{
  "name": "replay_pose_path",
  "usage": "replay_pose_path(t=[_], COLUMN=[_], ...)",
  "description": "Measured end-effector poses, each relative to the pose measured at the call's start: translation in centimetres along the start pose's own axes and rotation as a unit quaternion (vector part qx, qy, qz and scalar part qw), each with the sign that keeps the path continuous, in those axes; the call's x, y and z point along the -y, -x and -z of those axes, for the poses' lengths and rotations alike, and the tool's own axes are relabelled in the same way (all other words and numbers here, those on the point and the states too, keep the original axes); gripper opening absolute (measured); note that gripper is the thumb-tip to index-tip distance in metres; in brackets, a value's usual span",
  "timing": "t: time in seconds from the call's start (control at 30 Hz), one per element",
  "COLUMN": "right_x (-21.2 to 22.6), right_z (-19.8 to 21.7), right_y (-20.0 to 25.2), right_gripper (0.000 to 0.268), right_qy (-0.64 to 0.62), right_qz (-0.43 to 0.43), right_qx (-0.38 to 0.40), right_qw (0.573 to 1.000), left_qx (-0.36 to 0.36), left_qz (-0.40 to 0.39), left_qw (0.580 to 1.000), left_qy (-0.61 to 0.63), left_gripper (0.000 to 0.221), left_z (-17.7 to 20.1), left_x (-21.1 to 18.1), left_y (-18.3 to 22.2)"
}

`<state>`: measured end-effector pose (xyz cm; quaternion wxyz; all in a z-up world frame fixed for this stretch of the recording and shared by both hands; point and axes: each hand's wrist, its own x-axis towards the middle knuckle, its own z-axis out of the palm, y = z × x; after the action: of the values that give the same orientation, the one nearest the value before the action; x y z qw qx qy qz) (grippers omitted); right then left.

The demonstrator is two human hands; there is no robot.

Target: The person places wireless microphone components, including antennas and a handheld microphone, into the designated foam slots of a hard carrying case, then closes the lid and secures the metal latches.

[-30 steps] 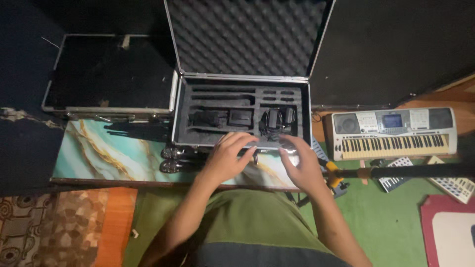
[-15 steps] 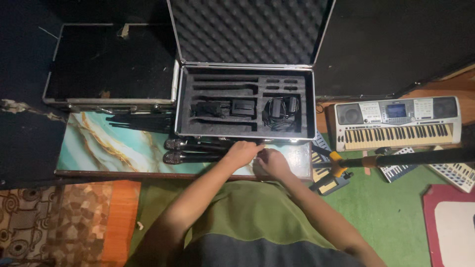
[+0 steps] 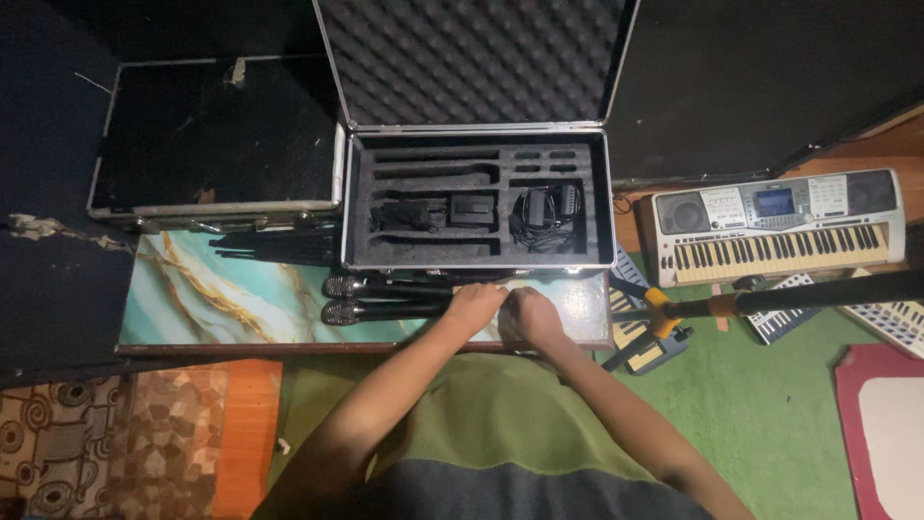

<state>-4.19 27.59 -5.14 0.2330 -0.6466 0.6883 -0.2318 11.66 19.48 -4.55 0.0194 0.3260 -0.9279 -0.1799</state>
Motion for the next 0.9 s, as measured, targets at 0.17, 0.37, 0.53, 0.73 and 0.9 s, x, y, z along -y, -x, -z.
replay_pose_path(t=[0.17, 0.37, 0.53, 0.73, 0.9], right_x=[1.9, 6.2, 9.3, 11.8, 11.8], right_z=[5.0, 12.0, 17.9, 21.3, 22.4], right_y=[1.0, 1.4, 1.2, 0.4, -0.6], right_gripper=[0.016, 0.025, 0.023, 0.025, 0.024], right_qy=[-0.074, -0.178, -0.184, -0.244, -0.176], right_qz=[0.027, 0.022, -0.004, 0.048, 0.056], right_qx=[0.021, -0.044, -0.066, -0.087, -0.091], right_qw=[0.997, 0.983, 0.981, 0.965, 0.979], left_qx=[-0.01, -0.132, -0.189, -0.237, -0.238], left_qz=[0.03, 0.05, 0.042, 0.019, 0.02], left_qw=[0.997, 0.945, 0.896, 0.891, 0.887], left_qy=[0.072, 0.294, 0.399, 0.386, 0.396], left_gripper=[0.015, 0.019, 0.022, 0.023, 0.023], left_z=[5.2, 12.8, 18.2, 22.0, 22.3], left_x=[-2.3, -5.6, -7.7, -8.9, -8.8], left_y=[1.8, 3.1, 2.8, 2.7, 1.7])
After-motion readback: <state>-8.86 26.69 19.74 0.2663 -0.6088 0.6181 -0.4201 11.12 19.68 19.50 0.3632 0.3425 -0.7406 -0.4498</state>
